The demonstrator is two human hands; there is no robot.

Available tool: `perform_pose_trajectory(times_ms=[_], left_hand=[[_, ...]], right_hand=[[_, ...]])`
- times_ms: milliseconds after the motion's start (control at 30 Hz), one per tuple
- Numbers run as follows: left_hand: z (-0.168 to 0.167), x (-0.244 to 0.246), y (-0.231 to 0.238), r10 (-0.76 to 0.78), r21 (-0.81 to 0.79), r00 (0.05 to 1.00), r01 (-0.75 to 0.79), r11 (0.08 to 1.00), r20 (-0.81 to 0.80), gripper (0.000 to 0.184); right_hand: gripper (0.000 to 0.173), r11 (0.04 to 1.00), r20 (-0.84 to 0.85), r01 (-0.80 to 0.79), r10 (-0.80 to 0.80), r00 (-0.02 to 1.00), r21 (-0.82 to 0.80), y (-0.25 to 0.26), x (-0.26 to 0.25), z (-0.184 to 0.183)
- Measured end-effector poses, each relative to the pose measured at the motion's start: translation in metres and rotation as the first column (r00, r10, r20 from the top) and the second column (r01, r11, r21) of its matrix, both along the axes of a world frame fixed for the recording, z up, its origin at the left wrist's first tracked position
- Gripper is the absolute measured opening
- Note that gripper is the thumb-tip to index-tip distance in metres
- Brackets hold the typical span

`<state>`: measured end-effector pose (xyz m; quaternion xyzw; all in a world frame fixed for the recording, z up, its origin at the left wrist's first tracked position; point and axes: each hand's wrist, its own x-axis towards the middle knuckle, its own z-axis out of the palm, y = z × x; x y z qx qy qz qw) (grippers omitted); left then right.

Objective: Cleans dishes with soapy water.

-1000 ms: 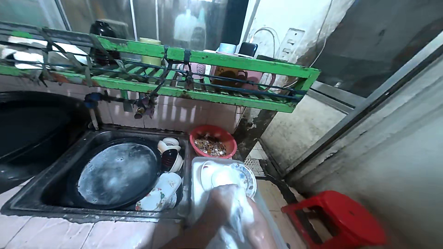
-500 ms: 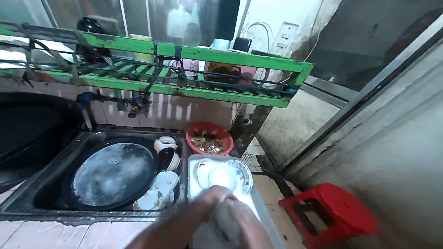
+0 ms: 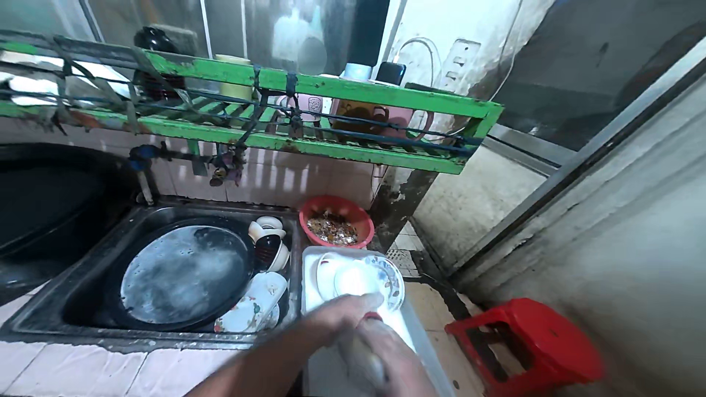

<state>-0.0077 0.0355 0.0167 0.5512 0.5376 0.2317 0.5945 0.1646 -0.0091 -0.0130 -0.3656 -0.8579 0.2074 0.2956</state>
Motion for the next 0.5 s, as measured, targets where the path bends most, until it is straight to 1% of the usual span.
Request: perform_pose_trajectory(times_ms=[33, 67, 100, 133, 167, 200, 233, 267, 300, 333, 367, 400, 433, 467, 500], left_hand=[[-0.003, 0.006, -0.002, 0.085, 0.163, 0.996, -0.086, 0.983, 0.014, 0.053], [-0.01, 0.014, -0.005, 0.169, 0.381, 0.983, -0.181, 0.907, 0.066, 0.044], [-0.017, 0.022, -0.007, 0.214, 0.545, 0.967, -0.255, 0.798, 0.14, 0.038], [-0.02, 0.027, -0.009, 0.227, 0.611, 0.956, -0.294, 0.735, 0.187, 0.038], [-0.021, 0.028, -0.01, 0.229, 0.6, 0.951, -0.308, 0.738, 0.206, 0.037], [-0.017, 0.025, -0.01, 0.216, 0.518, 0.958, -0.285, 0.806, 0.191, 0.037], [-0.011, 0.017, -0.008, 0.181, 0.366, 0.972, -0.225, 0.903, 0.152, 0.039], [-0.008, 0.009, -0.004, 0.12, 0.187, 0.987, -0.139, 0.972, 0.109, 0.043], [-0.005, 0.0, -0.002, 0.041, 0.05, 0.995, -0.046, 0.998, 0.087, 0.047], [-0.005, -0.009, -0.002, -0.01, -0.03, 0.994, 0.013, 0.999, 0.108, 0.048], [-0.004, -0.016, -0.003, -0.012, -0.084, 0.985, 0.026, 0.996, 0.17, 0.048], [-0.007, -0.019, -0.003, 0.015, -0.122, 0.969, 0.016, 0.992, 0.248, 0.046], [-0.011, -0.021, -0.003, 0.039, -0.155, 0.947, 0.011, 0.988, 0.32, 0.044], [-0.011, -0.02, -0.003, 0.06, -0.177, 0.93, 0.006, 0.984, 0.363, 0.044], [-0.009, -0.017, -0.003, 0.071, -0.167, 0.928, -0.009, 0.986, 0.367, 0.044]], right_hand=[[0.046, 0.969, -0.188, 0.108, -0.151, 0.97, -0.222, 0.003, -0.002, -0.002], [0.046, 0.875, -0.345, 0.179, -0.355, 0.869, -0.451, 0.008, -0.006, 0.001], [0.042, 0.766, -0.405, 0.199, -0.519, 0.753, -0.612, 0.012, -0.012, 0.008], [0.042, 0.702, -0.405, 0.198, -0.592, 0.697, -0.685, 0.014, -0.014, 0.013], [0.046, 0.702, -0.372, 0.207, -0.576, 0.728, -0.682, 0.013, -0.013, 0.018], [0.051, 0.767, -0.312, 0.21, -0.473, 0.824, -0.607, 0.011, -0.009, 0.019], [0.053, 0.865, -0.212, 0.176, -0.304, 0.929, -0.471, 0.01, -0.003, 0.02], [0.048, 0.955, -0.06, 0.088, -0.109, 0.992, -0.282, 0.01, 0.001, 0.02], [0.04, 0.997, 0.109, -0.048, 0.054, 0.993, -0.053, 0.012, 0.003, 0.019], [0.035, 0.97, 0.251, -0.182, 0.139, 0.958, 0.159, 0.016, 0.004, 0.019], [0.032, 0.905, 0.323, -0.265, 0.154, 0.934, 0.333, 0.023, 0.004, 0.019], [0.031, 0.843, 0.332, -0.293, 0.147, 0.932, 0.451, 0.031, 0.005, 0.019], [0.031, 0.798, 0.31, -0.278, 0.121, 0.943, 0.534, 0.038, 0.007, 0.018], [0.028, 0.772, 0.278, -0.228, 0.069, 0.958, 0.594, 0.044, 0.01, 0.013], [0.027, 0.77, 0.236, -0.152, 0.001, 0.972, 0.62, 0.047, 0.011, 0.007]])
